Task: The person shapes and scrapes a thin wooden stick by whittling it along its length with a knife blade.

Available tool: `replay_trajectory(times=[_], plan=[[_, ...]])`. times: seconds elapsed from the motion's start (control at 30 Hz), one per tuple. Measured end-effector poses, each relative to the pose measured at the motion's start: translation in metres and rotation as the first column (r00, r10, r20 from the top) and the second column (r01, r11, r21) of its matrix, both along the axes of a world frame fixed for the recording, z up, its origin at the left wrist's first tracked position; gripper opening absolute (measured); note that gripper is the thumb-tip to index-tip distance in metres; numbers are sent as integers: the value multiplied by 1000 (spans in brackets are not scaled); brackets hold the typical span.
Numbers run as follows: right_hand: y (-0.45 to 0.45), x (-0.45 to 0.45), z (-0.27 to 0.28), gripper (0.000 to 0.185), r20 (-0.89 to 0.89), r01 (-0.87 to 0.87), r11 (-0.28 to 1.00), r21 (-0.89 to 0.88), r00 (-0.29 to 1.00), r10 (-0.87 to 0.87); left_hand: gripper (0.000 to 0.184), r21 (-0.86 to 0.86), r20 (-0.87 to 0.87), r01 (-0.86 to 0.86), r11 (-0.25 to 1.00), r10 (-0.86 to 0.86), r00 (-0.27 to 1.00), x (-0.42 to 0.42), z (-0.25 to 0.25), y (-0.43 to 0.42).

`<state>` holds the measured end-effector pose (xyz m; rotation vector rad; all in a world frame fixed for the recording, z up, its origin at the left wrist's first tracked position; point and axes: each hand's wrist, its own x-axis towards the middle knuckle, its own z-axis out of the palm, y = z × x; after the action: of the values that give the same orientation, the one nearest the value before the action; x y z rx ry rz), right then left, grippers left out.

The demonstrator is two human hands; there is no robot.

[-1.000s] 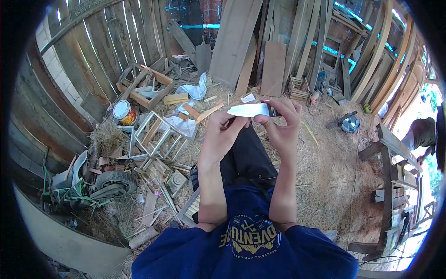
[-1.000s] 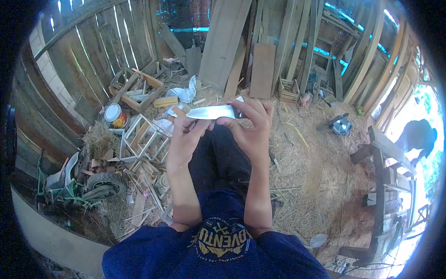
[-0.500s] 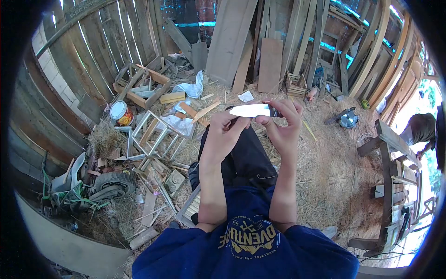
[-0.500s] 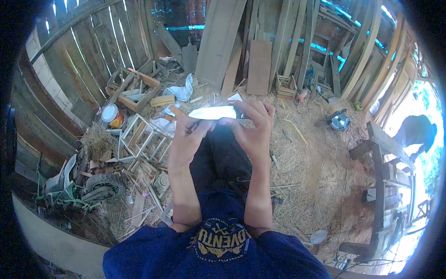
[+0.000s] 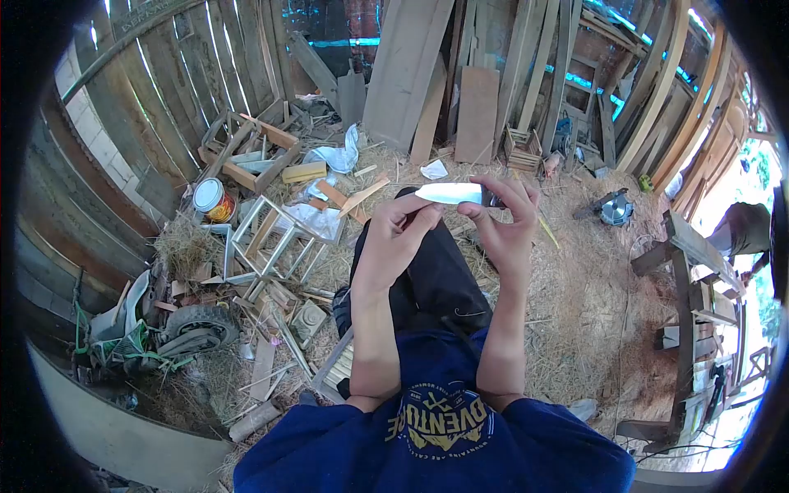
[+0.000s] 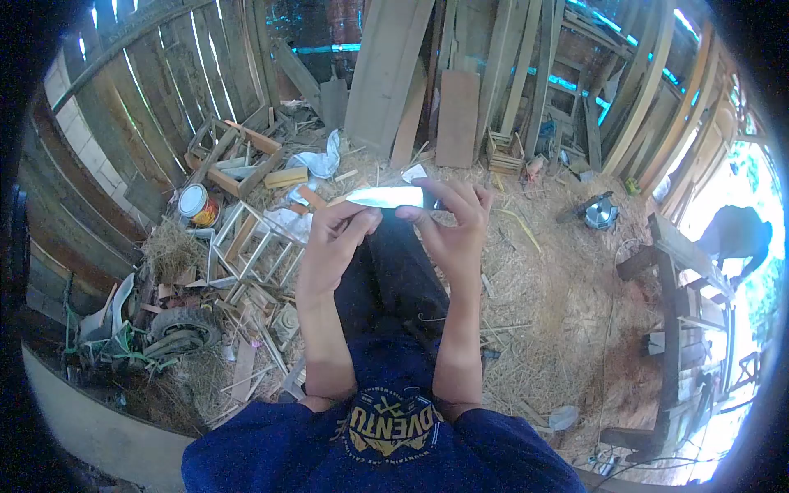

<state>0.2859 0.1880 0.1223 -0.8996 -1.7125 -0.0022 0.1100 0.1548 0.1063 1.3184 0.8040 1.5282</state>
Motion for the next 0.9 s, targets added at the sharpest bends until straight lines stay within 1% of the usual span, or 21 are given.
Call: replay_trajectory(times=[0.07, 0.17, 0.27, 0.37, 0.47, 0.5, 0.57, 0.67, 0.7, 0.77, 0.8, 0.83, 0.9], plan=[[1, 0, -3, 36, -18, 0, 1000, -1, 1000, 0, 19, 14, 14, 10, 1000, -11, 1000, -1, 1, -1], [1, 1, -6, 37, -4, 12, 999, -46, 1000, -12, 21, -19, 15, 18, 1000, -17, 1000, -1, 1, -2], [2, 0, -8, 37, -18, 26, 999, -27, 999, -27, 21, -7, 49, 37, 999, -36, 998, 1, -1, 0], [-1, 0, -6, 34, -7, 28, 997, -75, 1000, -28, 23, -33, 9, 38, 999, -38, 999, -3, -4, 1], [6, 6, -17, 30, -150, 163, 985, -47, 974, -169, 25, -36, 6, 56, 998, -56, 998, -8, -2, -7], [11, 14, -22, 30, -276, 156, 982, -109, 944, -181, 26, -35, -21, 70, 997, -70, 997, -12, -3, -9], [22, 38, -29, 30, -508, 116, 967, -226, 833, -219, 27, -35, -75, 97, 995, -99, 992, -21, -5, -12], [19, 71, -33, 32, -488, 213, 960, -181, 828, -276, 28, -70, -15, -16, 997, 15, 1000, -32, -9, -10], [14, 69, -29, 32, -467, 215, 958, -192, 838, -281, 29, -88, 5, -59, 994, 59, 998, -34, -10, -10], [2, 63, -21, 32, -426, 223, 952, -211, 855, -295, 28, -113, 29, -62, 992, 66, 997, -33, -12, -10], [-6, 56, -11, 32, -401, 166, 949, -268, 877, -266, 28, -131, 44, -56, 990, 62, 997, -29, -10, -11], [-7, 50, -13, 32, -381, 150, 952, -268, 891, -247, 28, -145, 57, -50, 988, 59, 997, -26, -7, -10], [-6, 40, -16, 33, -341, 111, 956, -270, 918, -203, 29, -114, 58, -47, 992, 54, 997, -19, -13, -5]])
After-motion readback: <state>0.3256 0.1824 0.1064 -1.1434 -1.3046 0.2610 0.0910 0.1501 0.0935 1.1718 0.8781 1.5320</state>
